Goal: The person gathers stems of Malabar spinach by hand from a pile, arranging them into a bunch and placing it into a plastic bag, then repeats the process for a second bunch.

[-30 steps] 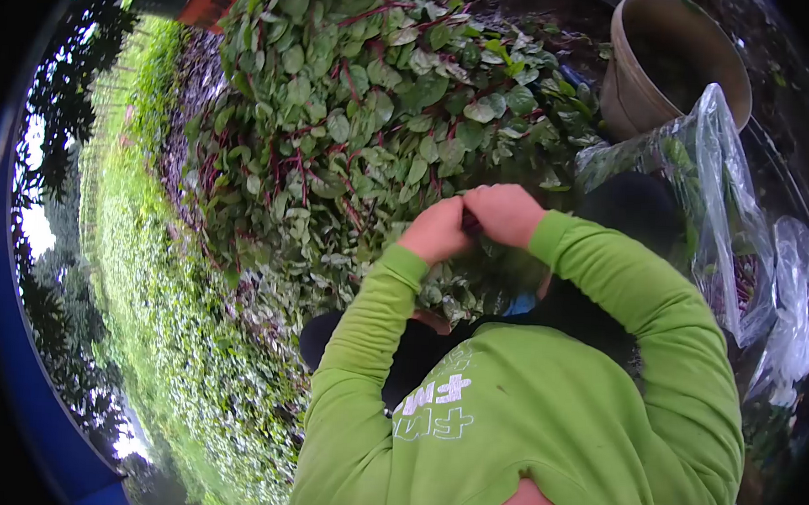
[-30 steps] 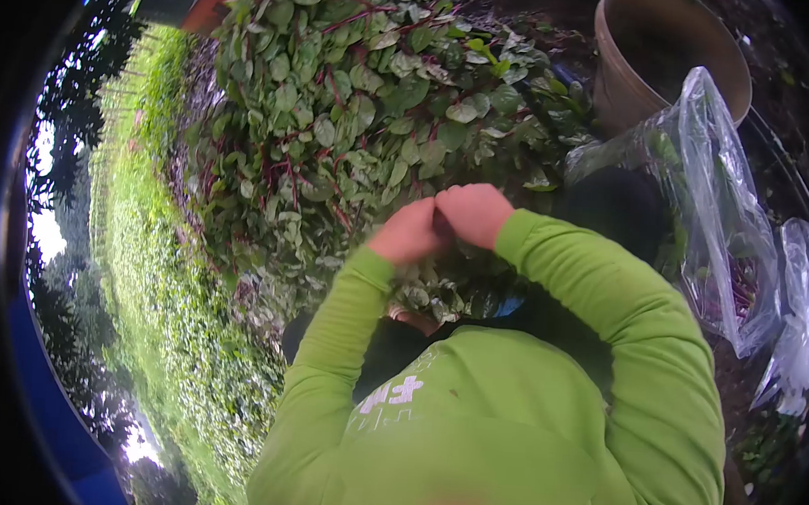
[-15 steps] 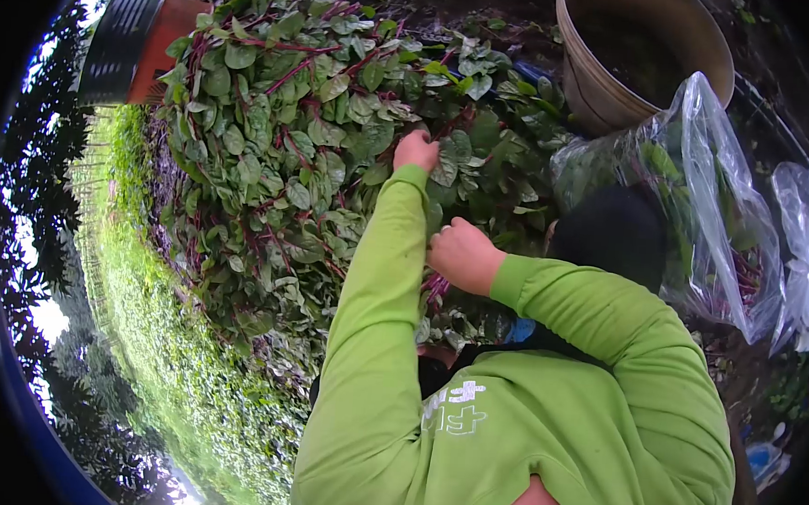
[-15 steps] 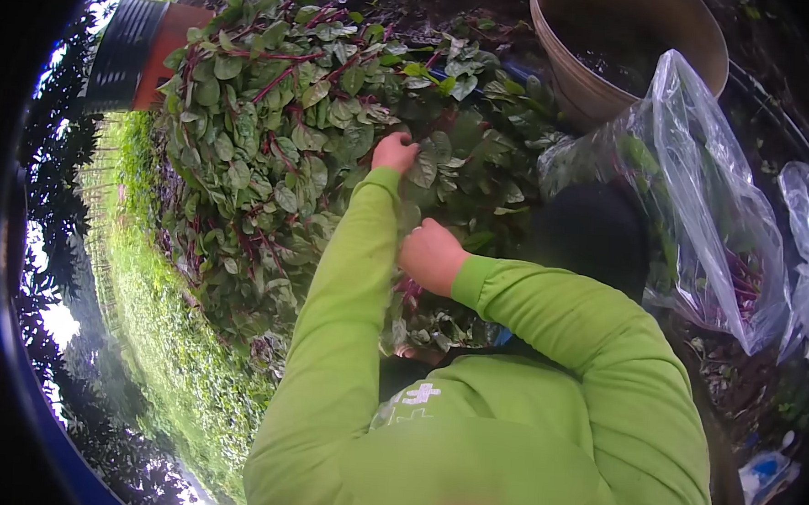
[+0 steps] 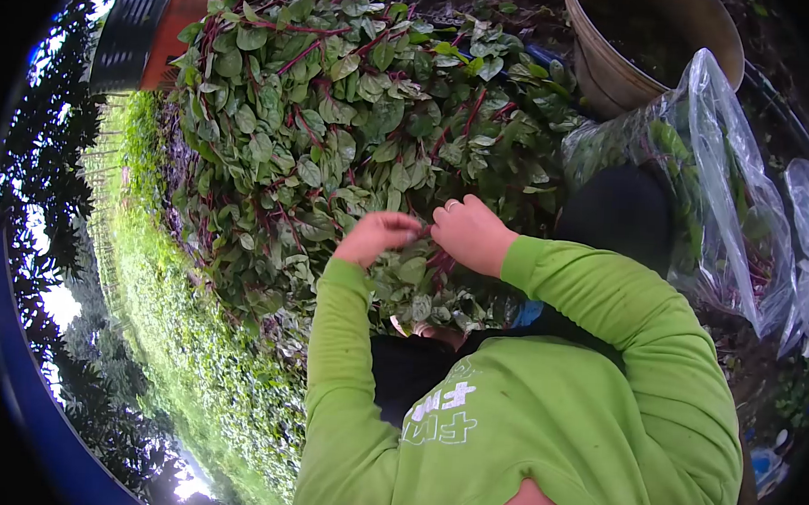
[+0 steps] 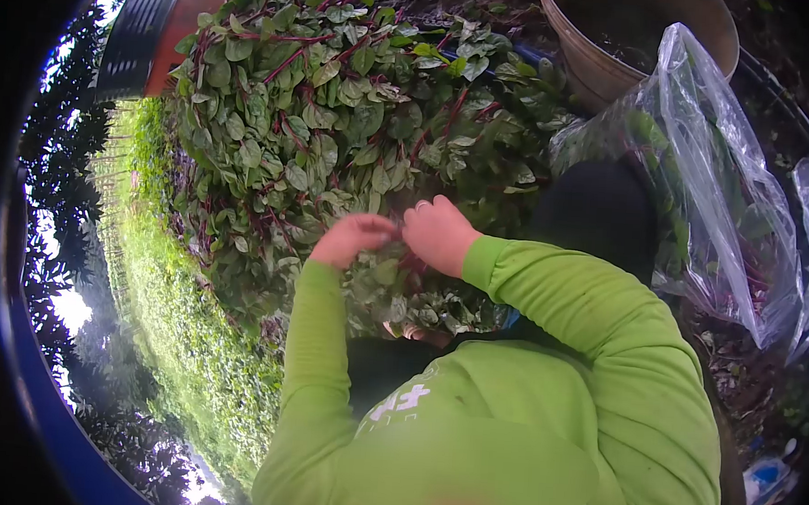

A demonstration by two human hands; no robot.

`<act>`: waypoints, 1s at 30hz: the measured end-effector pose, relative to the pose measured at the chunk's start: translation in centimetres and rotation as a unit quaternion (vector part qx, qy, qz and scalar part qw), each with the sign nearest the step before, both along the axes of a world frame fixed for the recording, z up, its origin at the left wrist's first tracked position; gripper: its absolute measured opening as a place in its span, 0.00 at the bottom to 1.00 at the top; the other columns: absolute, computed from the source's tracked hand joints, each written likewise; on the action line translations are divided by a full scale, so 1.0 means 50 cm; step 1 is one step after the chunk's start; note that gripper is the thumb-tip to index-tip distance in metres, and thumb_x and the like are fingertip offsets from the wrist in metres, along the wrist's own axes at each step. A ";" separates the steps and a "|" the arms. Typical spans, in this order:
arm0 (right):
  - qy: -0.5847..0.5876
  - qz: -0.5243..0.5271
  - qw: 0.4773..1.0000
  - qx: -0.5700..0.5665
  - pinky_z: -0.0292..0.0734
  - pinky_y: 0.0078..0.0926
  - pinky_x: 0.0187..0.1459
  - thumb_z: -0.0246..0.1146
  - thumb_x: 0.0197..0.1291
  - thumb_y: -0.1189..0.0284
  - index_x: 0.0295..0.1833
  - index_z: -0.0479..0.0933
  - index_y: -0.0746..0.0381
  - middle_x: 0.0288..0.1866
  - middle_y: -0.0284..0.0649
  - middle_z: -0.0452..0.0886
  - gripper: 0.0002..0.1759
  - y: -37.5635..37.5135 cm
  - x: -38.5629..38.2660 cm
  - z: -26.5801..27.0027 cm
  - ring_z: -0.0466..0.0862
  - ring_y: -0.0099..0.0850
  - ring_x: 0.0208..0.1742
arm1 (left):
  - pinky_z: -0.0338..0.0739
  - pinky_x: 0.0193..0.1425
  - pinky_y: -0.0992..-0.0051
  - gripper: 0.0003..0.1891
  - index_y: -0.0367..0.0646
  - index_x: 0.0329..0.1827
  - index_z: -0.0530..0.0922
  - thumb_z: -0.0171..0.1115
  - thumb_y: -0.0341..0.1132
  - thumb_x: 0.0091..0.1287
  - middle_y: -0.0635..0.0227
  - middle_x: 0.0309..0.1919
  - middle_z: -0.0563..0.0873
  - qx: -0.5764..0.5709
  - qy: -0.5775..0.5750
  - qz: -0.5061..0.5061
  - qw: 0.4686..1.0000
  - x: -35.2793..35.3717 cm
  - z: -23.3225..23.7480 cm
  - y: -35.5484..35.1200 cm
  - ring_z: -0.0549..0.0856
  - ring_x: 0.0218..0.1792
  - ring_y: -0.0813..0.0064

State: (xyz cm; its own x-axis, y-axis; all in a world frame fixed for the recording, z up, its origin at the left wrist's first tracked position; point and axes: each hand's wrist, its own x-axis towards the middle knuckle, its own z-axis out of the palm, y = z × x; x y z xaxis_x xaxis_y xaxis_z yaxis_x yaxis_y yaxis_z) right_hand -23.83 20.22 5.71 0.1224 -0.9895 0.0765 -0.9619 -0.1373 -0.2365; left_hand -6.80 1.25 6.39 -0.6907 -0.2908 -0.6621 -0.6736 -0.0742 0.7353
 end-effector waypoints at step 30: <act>-0.095 0.132 0.986 0.046 0.80 0.38 0.32 0.61 0.65 0.69 0.56 0.73 0.55 0.33 0.43 0.86 0.15 0.012 0.008 0.002 0.88 0.43 0.34 | 0.78 0.57 0.76 0.21 0.39 0.70 0.80 0.65 0.26 0.74 0.73 0.53 0.89 -0.031 0.047 0.207 0.977 0.007 0.132 -0.175 0.85 0.48 0.80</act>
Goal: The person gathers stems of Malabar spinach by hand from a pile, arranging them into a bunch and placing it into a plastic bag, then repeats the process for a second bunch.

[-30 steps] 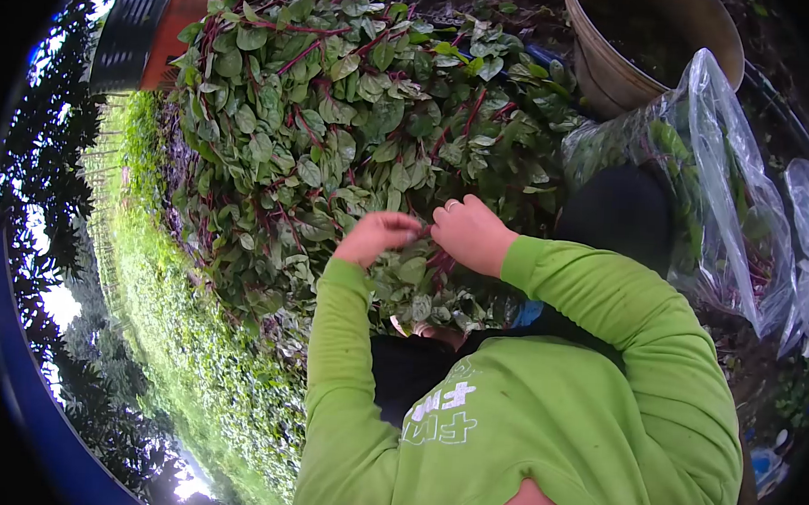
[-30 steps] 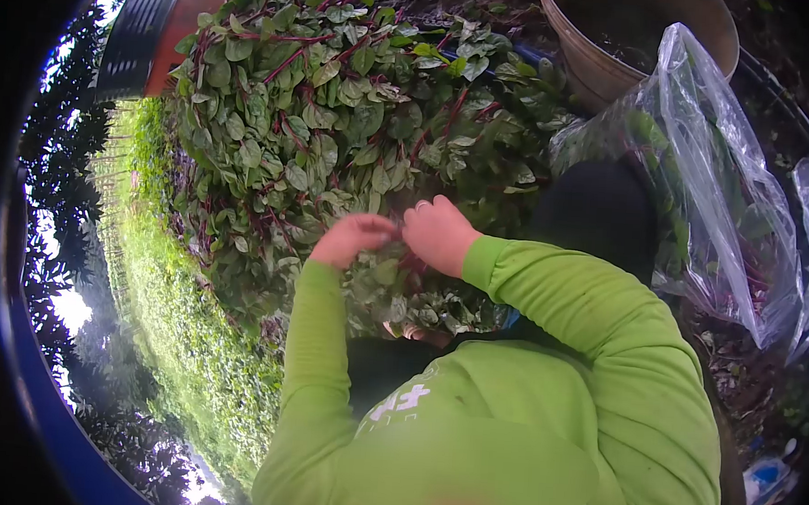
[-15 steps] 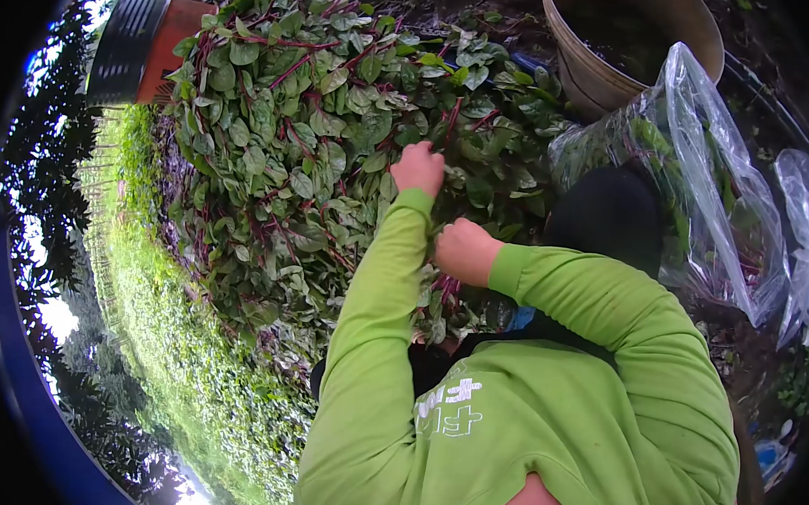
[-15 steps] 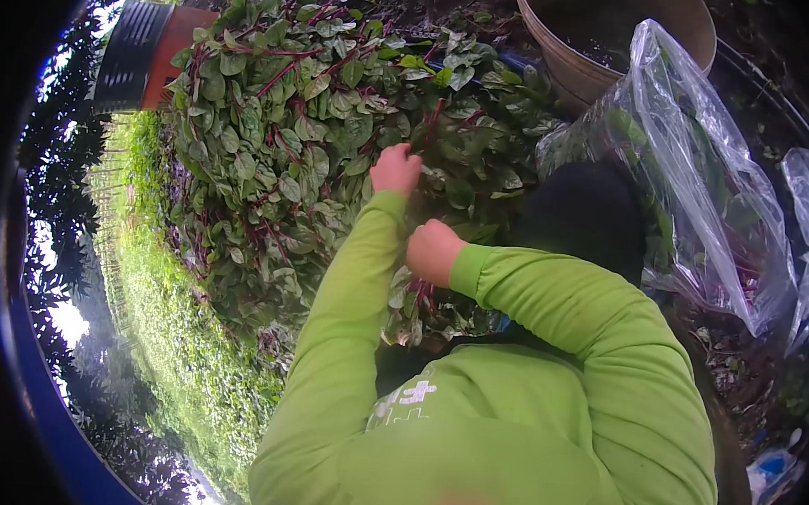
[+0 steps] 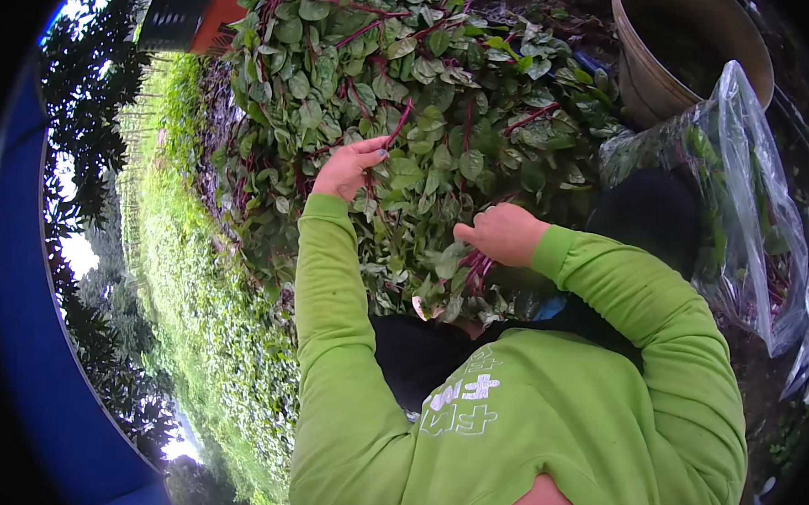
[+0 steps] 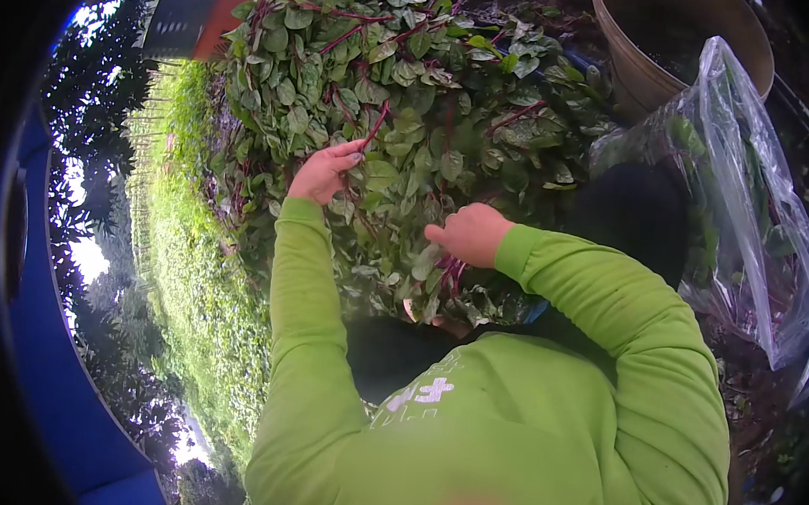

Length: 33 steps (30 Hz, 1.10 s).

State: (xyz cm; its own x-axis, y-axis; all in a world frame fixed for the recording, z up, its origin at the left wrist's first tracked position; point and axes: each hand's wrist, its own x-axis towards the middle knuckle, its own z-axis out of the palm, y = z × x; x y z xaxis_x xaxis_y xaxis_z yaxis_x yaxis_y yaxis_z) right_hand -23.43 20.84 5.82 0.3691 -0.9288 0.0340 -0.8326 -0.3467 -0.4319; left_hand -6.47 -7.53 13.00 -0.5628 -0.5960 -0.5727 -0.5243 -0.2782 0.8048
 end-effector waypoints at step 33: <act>0.095 -0.107 0.980 -0.136 0.74 0.37 0.57 0.63 0.60 0.66 0.42 0.86 0.53 0.49 0.37 0.83 0.09 0.105 -0.005 0.011 0.82 0.34 0.56 | 0.81 0.53 0.73 0.16 0.38 0.53 0.86 0.72 0.22 0.62 0.68 0.44 0.91 -0.111 -0.042 -0.145 0.982 -0.149 -0.240 0.208 0.87 0.45 0.77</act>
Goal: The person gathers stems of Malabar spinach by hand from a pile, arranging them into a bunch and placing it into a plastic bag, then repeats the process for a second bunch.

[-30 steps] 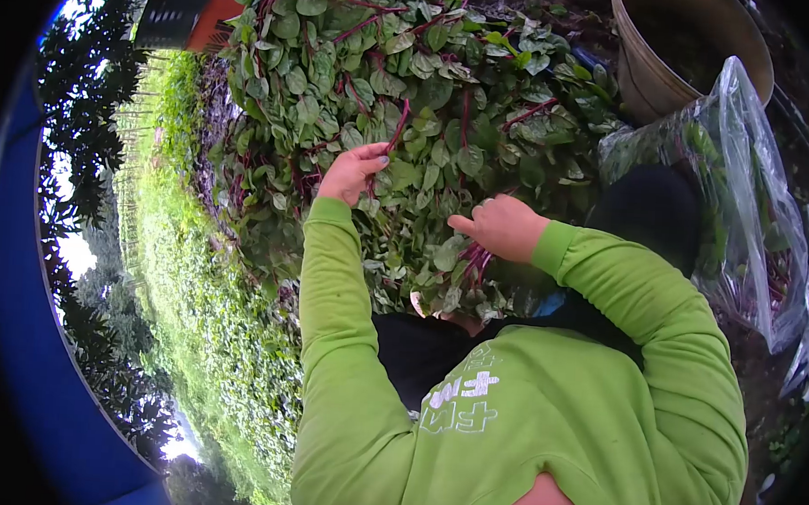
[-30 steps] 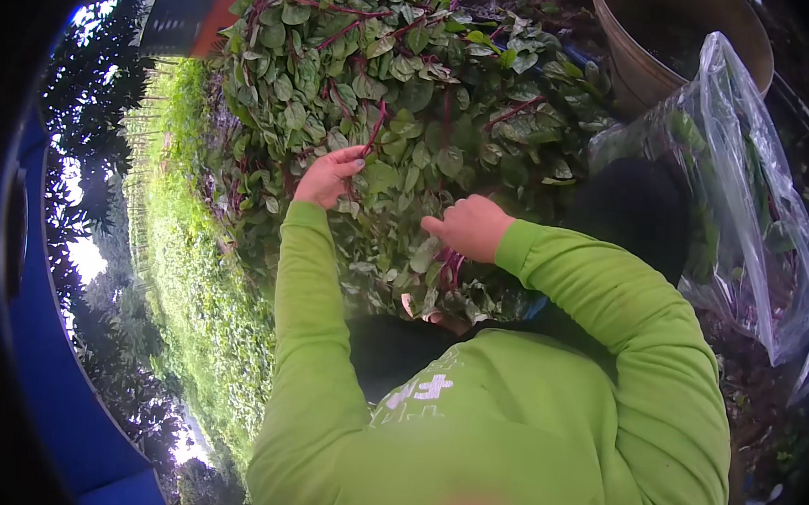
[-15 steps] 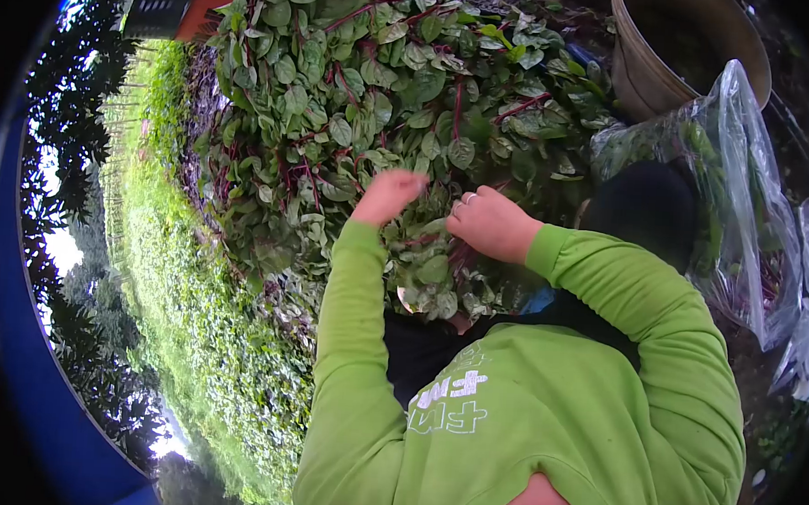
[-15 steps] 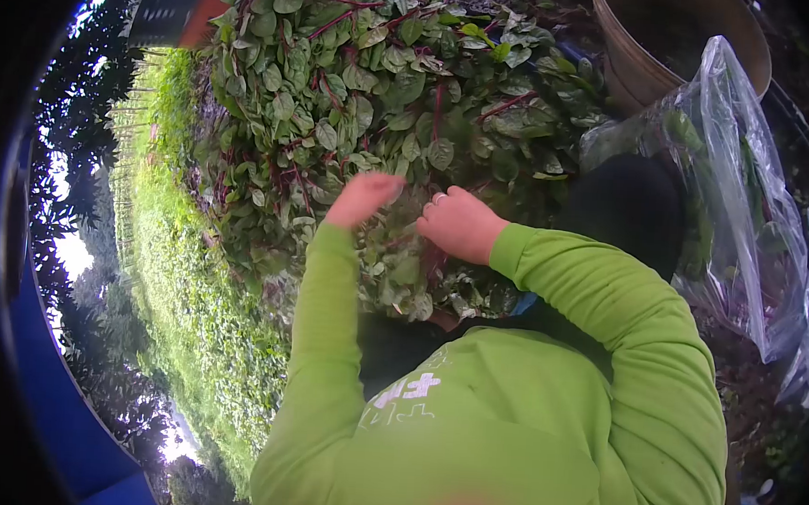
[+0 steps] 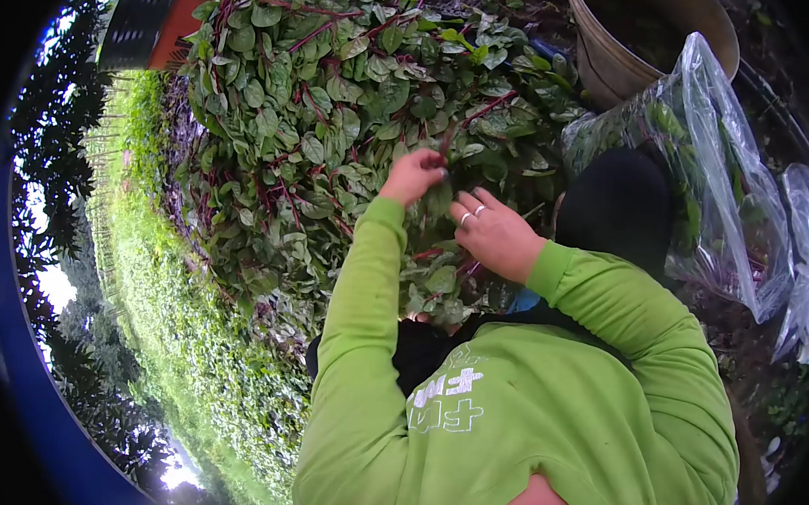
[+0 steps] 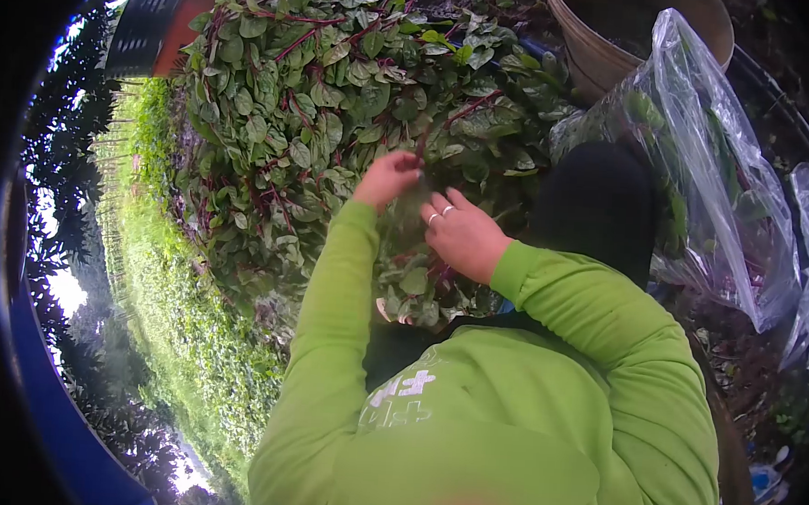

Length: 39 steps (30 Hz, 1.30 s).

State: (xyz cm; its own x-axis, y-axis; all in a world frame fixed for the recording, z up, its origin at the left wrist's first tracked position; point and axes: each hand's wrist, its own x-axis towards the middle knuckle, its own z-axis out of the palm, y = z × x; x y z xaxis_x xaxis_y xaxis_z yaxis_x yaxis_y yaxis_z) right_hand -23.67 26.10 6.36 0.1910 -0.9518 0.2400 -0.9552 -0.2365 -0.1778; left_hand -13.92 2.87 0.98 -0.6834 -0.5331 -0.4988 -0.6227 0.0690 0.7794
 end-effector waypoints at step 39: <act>-0.050 0.073 0.981 -0.175 0.73 0.34 0.54 0.62 0.61 0.68 0.36 0.85 0.54 0.47 0.33 0.83 0.06 -0.057 0.031 0.013 0.83 0.34 0.52 | 0.77 0.65 0.75 0.19 0.38 0.61 0.85 0.65 0.19 0.67 0.69 0.52 0.90 0.125 0.043 0.093 0.987 0.329 0.112 -0.045 0.86 0.53 0.77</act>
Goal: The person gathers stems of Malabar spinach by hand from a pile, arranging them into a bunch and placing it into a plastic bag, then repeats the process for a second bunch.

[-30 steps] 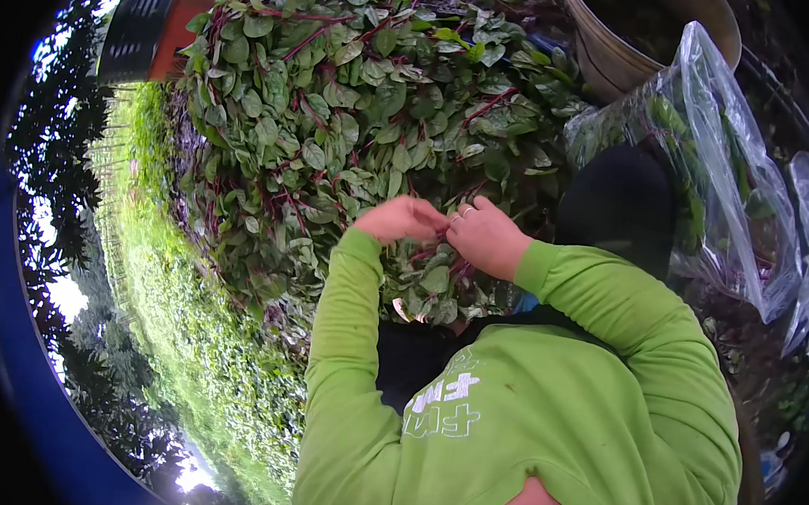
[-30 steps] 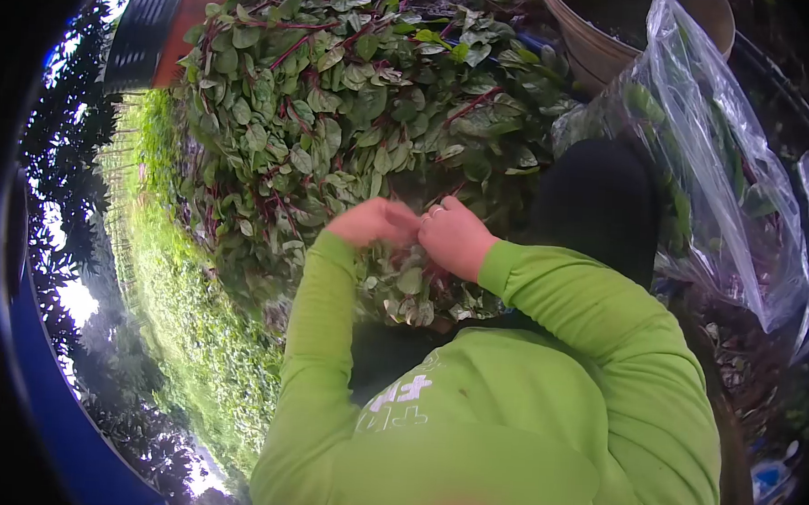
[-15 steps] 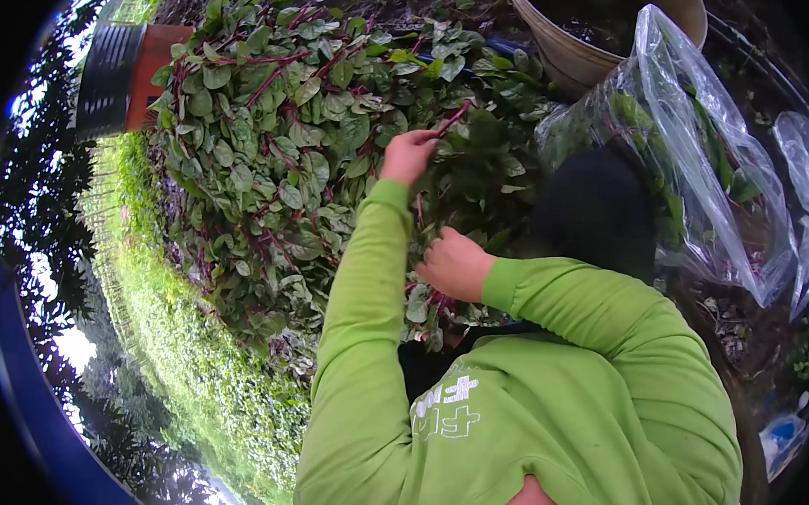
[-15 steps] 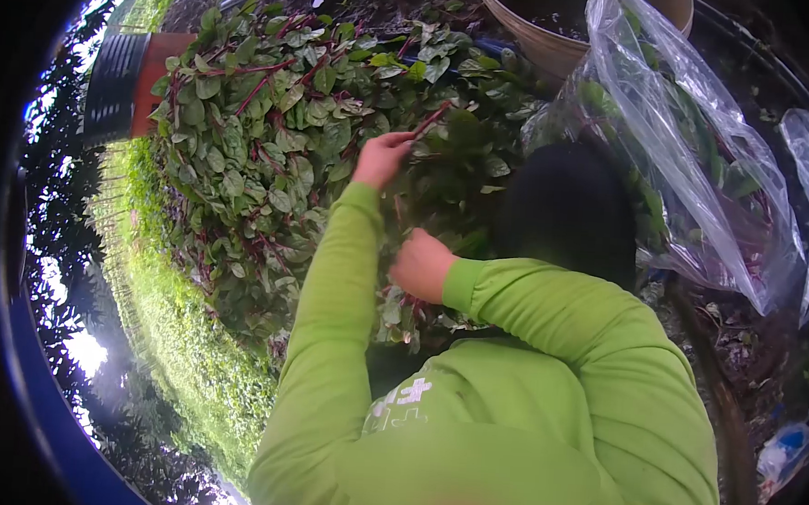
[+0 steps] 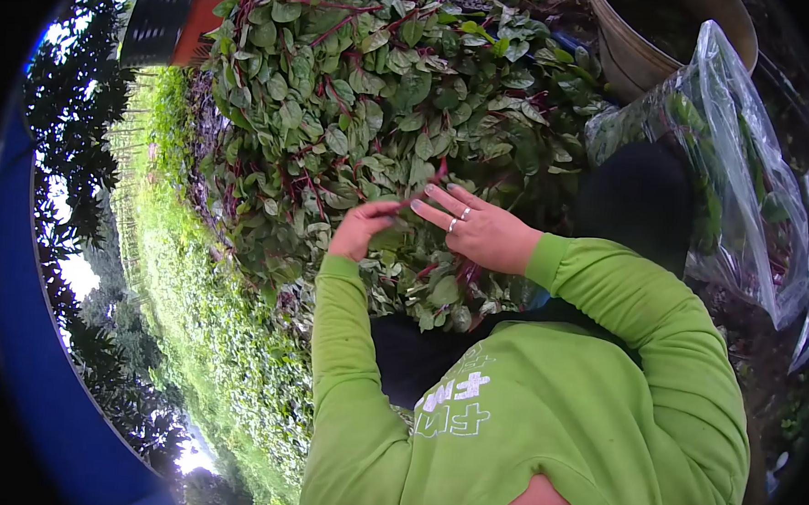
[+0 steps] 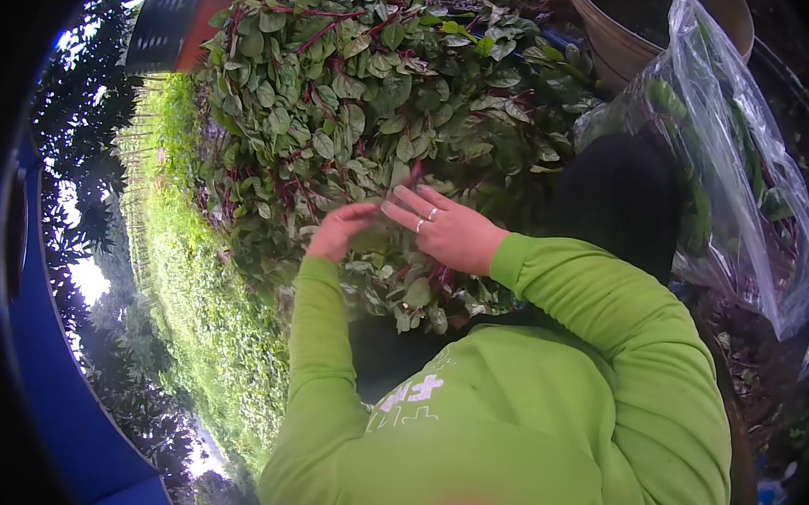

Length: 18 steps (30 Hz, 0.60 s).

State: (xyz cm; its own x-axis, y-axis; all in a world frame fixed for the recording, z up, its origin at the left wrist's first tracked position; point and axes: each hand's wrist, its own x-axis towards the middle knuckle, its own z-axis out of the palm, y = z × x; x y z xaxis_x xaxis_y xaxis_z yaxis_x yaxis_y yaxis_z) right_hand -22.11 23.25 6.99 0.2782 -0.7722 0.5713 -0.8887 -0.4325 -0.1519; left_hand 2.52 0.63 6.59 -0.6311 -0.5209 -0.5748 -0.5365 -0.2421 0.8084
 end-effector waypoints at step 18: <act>0.073 0.038 0.966 0.243 0.72 0.34 0.54 0.63 0.61 0.66 0.39 0.86 0.49 0.40 0.31 0.83 0.06 -0.003 0.020 -0.065 0.85 0.31 0.47 | 0.79 0.64 0.53 0.27 0.37 0.66 0.81 0.60 0.33 0.62 0.44 0.56 0.87 -0.574 -0.238 -0.058 0.781 -0.231 -0.183 -0.028 0.85 0.57 0.45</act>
